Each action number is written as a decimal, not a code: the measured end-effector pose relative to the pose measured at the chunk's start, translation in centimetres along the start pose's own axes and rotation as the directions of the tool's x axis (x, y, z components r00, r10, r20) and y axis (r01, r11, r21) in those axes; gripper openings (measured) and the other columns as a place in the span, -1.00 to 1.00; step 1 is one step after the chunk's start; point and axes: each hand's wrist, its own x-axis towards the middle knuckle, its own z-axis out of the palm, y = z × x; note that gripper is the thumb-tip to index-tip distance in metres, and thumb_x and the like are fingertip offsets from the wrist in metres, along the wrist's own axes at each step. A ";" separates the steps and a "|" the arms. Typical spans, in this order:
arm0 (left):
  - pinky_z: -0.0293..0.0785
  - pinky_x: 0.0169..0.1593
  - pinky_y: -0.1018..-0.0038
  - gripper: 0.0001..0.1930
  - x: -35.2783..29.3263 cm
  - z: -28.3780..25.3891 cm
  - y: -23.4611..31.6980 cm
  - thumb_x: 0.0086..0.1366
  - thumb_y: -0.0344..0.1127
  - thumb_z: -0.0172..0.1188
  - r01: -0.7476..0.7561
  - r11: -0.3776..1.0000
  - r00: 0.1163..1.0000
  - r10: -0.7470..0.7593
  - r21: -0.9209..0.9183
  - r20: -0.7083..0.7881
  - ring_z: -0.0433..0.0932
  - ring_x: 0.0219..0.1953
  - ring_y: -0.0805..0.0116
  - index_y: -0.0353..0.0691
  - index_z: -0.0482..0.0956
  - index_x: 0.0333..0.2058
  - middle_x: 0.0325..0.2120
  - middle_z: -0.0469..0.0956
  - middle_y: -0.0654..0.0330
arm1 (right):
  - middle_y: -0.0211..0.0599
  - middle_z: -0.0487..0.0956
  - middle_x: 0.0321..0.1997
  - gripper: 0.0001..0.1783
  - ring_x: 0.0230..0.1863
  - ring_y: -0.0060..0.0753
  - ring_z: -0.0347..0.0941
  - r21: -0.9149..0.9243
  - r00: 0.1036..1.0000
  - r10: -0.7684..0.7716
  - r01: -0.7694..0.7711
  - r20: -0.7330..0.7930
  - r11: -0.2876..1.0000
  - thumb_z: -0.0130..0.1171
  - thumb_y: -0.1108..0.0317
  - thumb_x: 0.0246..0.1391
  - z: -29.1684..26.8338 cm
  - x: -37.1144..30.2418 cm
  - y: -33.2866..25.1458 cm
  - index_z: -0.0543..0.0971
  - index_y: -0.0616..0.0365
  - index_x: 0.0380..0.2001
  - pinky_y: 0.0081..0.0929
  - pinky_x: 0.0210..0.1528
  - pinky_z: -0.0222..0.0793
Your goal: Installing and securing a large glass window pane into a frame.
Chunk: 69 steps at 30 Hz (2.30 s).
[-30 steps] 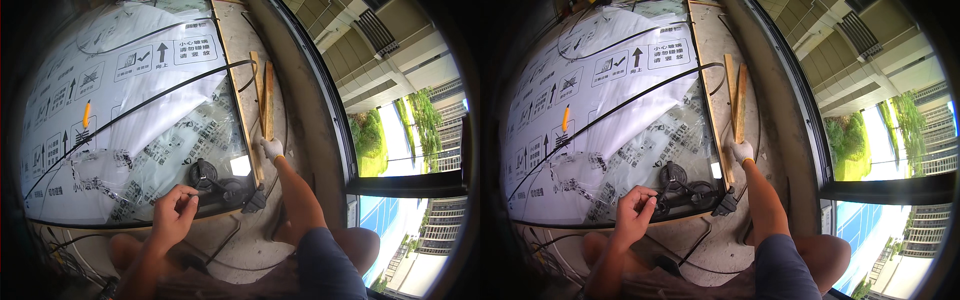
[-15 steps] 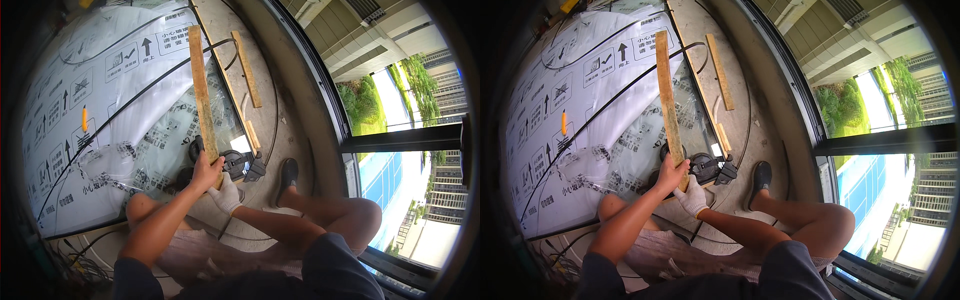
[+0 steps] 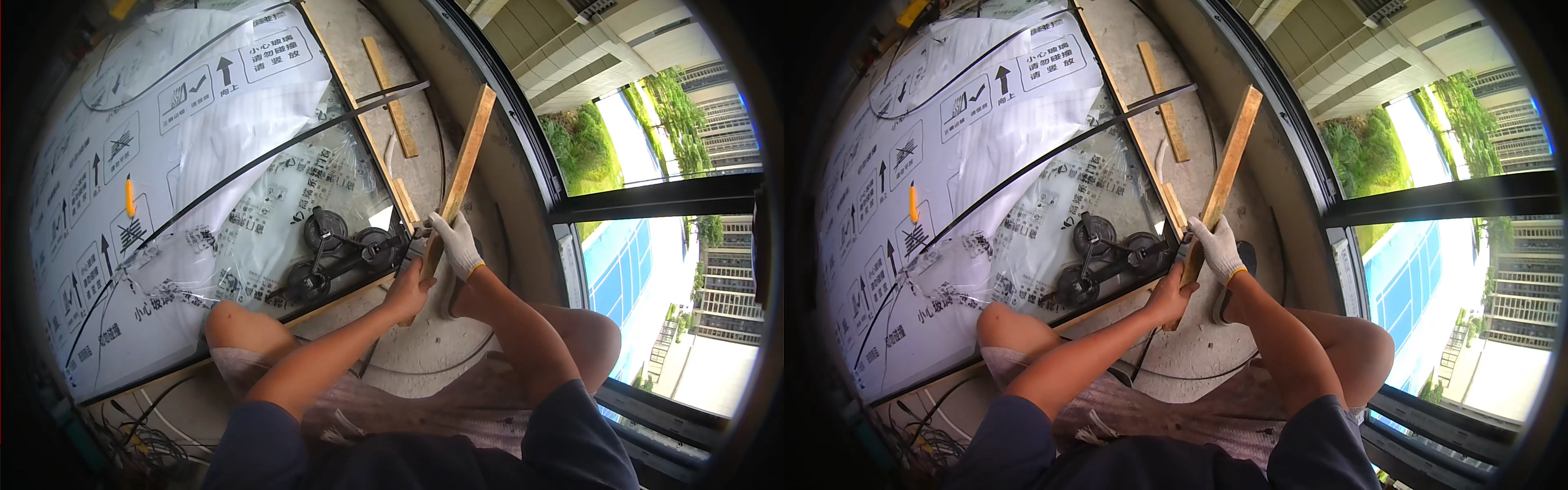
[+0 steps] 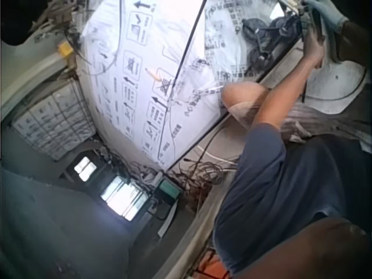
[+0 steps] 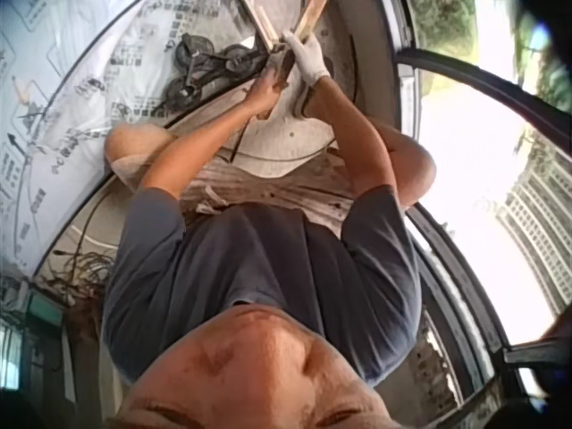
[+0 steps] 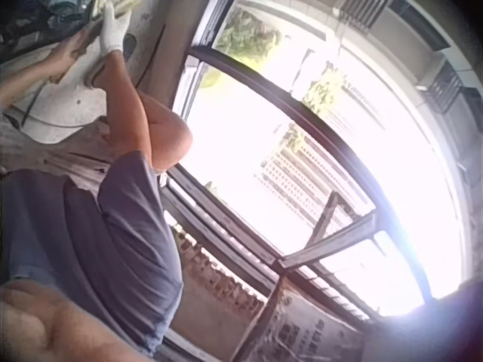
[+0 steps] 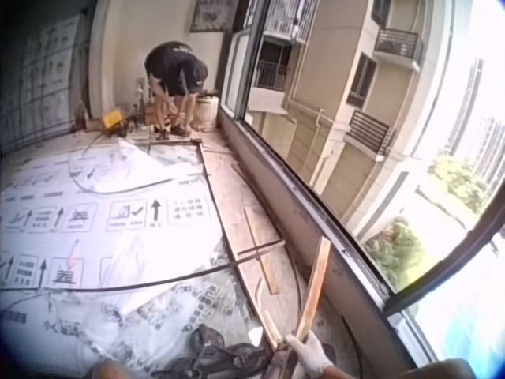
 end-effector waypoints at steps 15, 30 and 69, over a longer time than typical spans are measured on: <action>0.46 0.25 -0.01 -0.14 0.3 -11.6 -3.7 0.36 0.47 0.13 0.401 0.555 0.913 -0.308 0.729 -0.267 0.71 0.01 -0.11 -0.41 0.63 0.03 -0.11 0.72 -0.21 | -0.25 0.68 -0.25 -0.51 -0.26 -0.36 0.67 0.027 0.925 -0.022 0.034 -0.378 0.999 0.46 0.03 0.17 -11.8 12.1 -11.3 0.66 0.25 -0.09 -0.31 -0.23 0.60; 0.65 0.01 0.09 -0.29 3.3 -11.4 -4.2 0.33 0.38 0.18 0.401 0.563 0.905 -0.368 0.723 -0.215 0.75 -0.19 -0.14 -0.30 0.82 -0.29 -0.35 0.75 -0.13 | -0.06 0.73 -0.10 -0.63 -0.18 -0.16 0.78 -0.052 0.953 0.232 -0.227 0.194 0.973 0.39 0.26 0.34 -9.3 22.9 -3.5 0.59 0.35 -0.01 -0.28 -0.13 0.83; 0.54 0.29 0.24 0.02 5.6 -12.2 -4.2 -0.03 0.49 0.48 0.477 0.589 0.741 -0.668 0.653 0.061 0.66 0.20 -0.04 -0.47 0.72 0.05 0.17 0.66 -0.19 | -0.07 0.76 -0.14 -0.47 -0.08 -0.18 0.73 -0.392 0.990 0.136 -0.112 0.035 0.913 0.41 0.01 0.29 -8.9 15.8 -2.9 0.71 0.30 0.02 -0.23 0.01 0.56</action>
